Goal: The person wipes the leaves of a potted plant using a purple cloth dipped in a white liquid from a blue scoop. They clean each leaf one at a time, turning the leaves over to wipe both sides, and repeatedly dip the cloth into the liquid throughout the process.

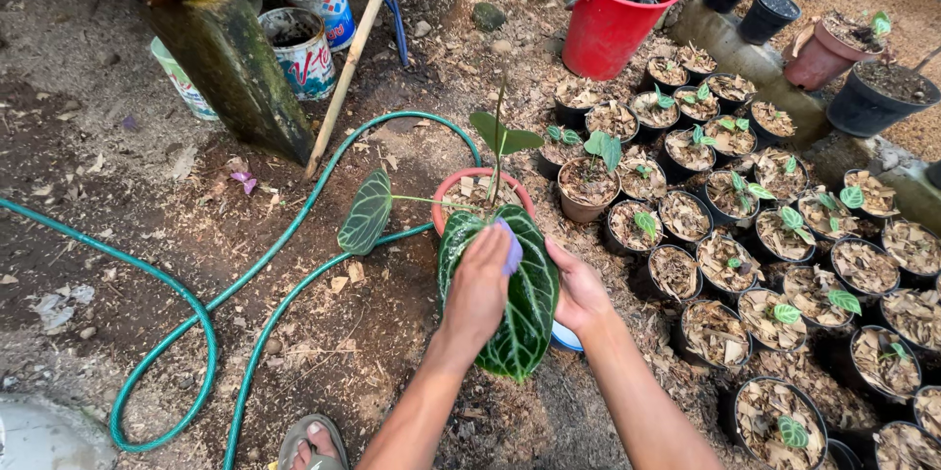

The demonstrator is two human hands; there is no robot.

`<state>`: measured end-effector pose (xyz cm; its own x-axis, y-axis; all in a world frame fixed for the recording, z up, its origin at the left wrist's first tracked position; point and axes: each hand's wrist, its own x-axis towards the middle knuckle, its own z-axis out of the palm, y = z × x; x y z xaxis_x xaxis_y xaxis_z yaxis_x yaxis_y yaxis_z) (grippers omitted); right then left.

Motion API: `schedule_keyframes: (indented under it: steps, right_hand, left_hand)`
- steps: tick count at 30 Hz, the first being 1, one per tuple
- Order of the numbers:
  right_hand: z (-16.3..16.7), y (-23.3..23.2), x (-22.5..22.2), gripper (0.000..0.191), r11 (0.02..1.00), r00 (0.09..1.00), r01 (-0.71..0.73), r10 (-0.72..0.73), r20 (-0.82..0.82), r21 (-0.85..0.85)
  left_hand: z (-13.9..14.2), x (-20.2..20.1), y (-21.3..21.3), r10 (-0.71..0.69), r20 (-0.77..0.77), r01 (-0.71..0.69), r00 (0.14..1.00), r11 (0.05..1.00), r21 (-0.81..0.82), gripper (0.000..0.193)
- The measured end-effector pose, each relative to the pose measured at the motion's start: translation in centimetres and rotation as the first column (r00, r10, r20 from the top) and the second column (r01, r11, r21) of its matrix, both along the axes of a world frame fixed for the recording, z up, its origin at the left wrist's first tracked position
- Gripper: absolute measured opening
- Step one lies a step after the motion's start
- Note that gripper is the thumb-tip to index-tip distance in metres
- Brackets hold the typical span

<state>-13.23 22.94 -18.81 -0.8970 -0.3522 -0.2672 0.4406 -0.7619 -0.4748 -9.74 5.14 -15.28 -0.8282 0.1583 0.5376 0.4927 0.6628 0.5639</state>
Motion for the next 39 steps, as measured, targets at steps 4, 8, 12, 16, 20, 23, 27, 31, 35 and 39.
schedule_keyframes:
  steps: [4,8,12,16,20,23,27,31,35,39]
  right_hand:
    - [-0.3,-0.1,0.0,0.032,0.999,0.999,0.006,-0.007,-0.033,-0.036]
    - [-0.8,0.2,0.3,0.03,1.0,0.999,-0.009,0.008,-0.032,-0.015]
    - [-1.2,0.6,0.4,0.029,1.0,1.0,0.01,-0.01,0.006,-0.016]
    - [-1.4,0.6,0.3,0.024,0.995,0.999,-0.017,0.012,-0.047,-0.103]
    - [-1.1,0.0,0.4,0.033,0.999,0.999,-0.046,0.046,0.006,-0.029]
    - [-0.8,-0.2,0.5,0.03,1.0,1.0,-0.021,0.021,-0.012,-0.017]
    - [-1.2,0.2,0.2,0.028,0.997,0.999,-0.001,-0.002,-0.037,-0.08]
    - [-2.0,0.7,-0.1,0.025,0.975,0.997,-0.07,0.061,-0.05,-0.21]
    - [-2.0,0.9,-0.3,0.026,0.993,1.0,-0.021,0.019,-0.019,-0.12]
    - [-1.4,0.7,-0.3,0.026,0.998,1.0,0.01,-0.009,0.021,-0.058]
  left_hand:
    - [-0.5,2.4,1.4,-0.109,0.097,0.113,0.989,0.993,-0.035,0.051]
    - [2.3,4.6,1.1,-0.312,0.274,0.309,0.91,0.95,0.055,0.046]
    - [5.6,4.6,-0.6,-0.174,0.912,0.215,0.372,0.972,0.098,0.043]
    - [4.6,2.5,-0.1,-0.219,0.35,0.103,0.911,0.942,0.321,0.046]
    - [1.2,-0.9,1.3,0.008,-0.06,-0.001,0.998,0.994,0.114,0.051]
    - [-0.8,-1.5,2.0,-0.031,-0.107,0.033,0.994,0.999,0.013,0.052]
    - [-1.4,-0.7,2.2,-0.115,-0.086,0.108,0.99,0.99,-0.087,0.048]
    - [-0.7,1.8,2.1,-0.229,-0.035,0.222,0.973,0.966,-0.13,0.053]
    - [0.3,2.4,1.9,-0.263,0.009,0.262,0.965,0.963,0.065,0.046]
    - [0.5,1.2,1.4,-0.043,-0.063,0.052,0.997,0.988,0.145,0.047]
